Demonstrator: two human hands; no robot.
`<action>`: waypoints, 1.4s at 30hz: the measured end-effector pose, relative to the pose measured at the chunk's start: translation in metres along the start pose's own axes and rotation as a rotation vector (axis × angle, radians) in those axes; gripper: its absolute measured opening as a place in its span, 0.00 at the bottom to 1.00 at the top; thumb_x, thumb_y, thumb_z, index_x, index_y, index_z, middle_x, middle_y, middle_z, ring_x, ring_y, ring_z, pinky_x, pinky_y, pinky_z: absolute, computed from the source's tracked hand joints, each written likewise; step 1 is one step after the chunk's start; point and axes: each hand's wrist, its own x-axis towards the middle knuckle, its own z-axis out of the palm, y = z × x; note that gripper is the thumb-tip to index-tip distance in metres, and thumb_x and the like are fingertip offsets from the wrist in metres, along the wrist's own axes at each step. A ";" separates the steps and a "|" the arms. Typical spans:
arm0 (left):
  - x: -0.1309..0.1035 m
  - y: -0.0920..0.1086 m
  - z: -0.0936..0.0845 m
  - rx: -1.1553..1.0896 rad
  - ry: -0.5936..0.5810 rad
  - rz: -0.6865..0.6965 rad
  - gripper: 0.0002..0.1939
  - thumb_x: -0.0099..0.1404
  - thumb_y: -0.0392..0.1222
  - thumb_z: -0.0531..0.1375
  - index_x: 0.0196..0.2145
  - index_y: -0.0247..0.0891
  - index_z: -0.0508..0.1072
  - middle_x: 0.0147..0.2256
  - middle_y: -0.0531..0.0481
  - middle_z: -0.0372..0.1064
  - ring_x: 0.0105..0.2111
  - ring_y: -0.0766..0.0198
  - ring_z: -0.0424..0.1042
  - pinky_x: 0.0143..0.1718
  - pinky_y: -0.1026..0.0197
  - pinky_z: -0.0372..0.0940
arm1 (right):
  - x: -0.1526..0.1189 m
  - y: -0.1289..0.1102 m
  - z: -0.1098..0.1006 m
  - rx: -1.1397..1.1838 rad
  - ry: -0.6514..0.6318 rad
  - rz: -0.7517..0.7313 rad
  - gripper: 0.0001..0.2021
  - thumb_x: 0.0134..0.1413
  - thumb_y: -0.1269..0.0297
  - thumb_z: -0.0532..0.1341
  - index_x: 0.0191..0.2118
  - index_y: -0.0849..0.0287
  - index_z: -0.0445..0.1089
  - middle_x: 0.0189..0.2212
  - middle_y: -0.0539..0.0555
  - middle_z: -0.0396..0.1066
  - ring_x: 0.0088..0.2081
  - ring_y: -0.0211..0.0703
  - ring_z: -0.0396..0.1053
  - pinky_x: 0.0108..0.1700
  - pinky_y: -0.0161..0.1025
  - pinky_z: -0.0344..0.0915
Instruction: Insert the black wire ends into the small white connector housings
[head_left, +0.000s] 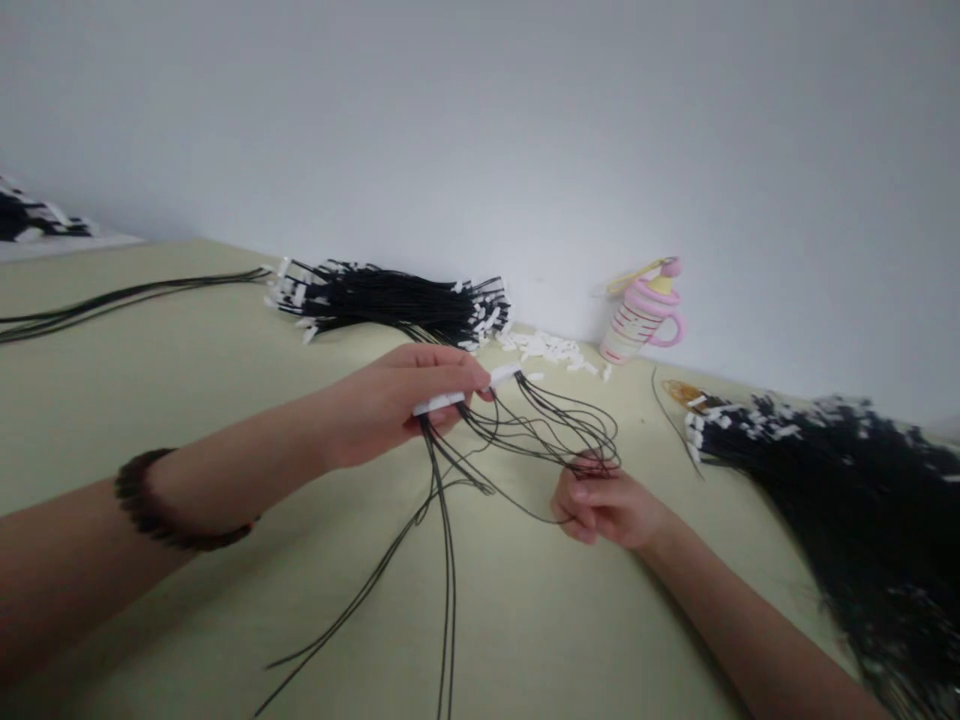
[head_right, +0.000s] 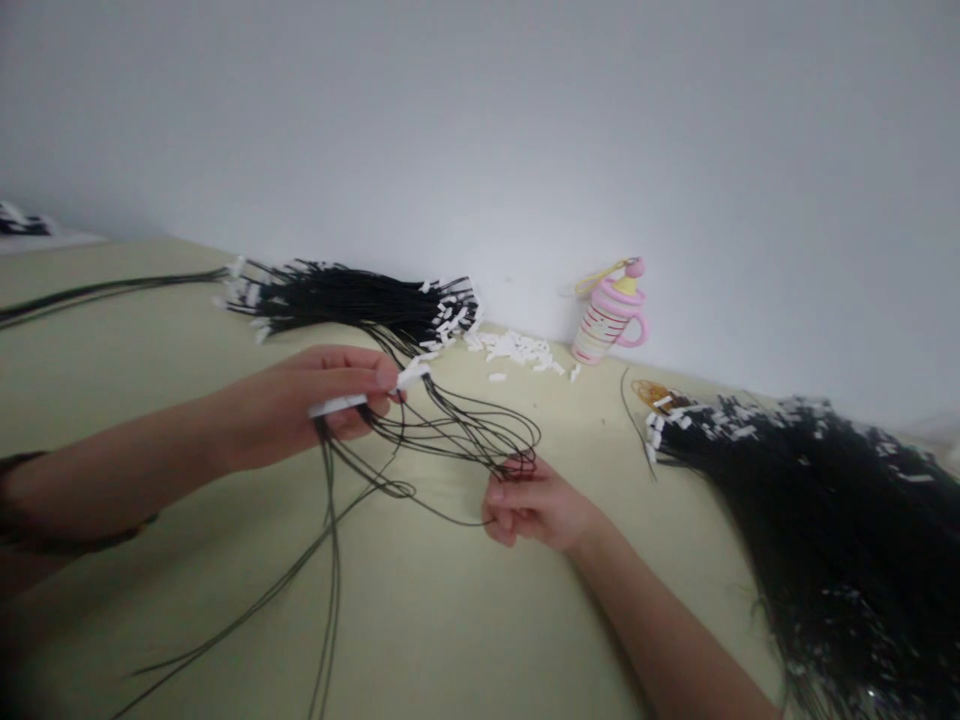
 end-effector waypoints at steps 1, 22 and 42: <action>0.001 0.001 -0.001 0.020 0.013 0.014 0.06 0.55 0.40 0.59 0.24 0.36 0.71 0.23 0.54 0.60 0.20 0.75 0.54 0.17 0.74 0.50 | 0.001 0.001 -0.002 0.025 0.007 -0.011 0.16 0.40 0.61 0.65 0.14 0.63 0.60 0.09 0.46 0.56 0.13 0.30 0.56 0.14 0.28 0.48; -0.018 0.006 0.014 0.013 -0.523 -0.282 0.07 0.54 0.40 0.61 0.23 0.33 0.69 0.17 0.55 0.59 0.14 0.77 0.52 0.13 0.75 0.46 | 0.003 0.001 0.011 -0.039 0.090 -0.014 0.06 0.43 0.69 0.64 0.32 0.63 0.71 0.29 0.53 0.73 0.32 0.37 0.71 0.39 0.35 0.65; -0.005 -0.017 0.017 0.178 -0.207 -0.215 0.09 0.55 0.44 0.58 0.26 0.35 0.69 0.19 0.57 0.54 0.18 0.73 0.50 0.18 0.69 0.45 | -0.024 -0.026 0.093 -1.041 0.559 -0.694 0.11 0.50 0.71 0.57 0.20 0.58 0.59 0.15 0.48 0.58 0.17 0.32 0.54 0.20 0.33 0.50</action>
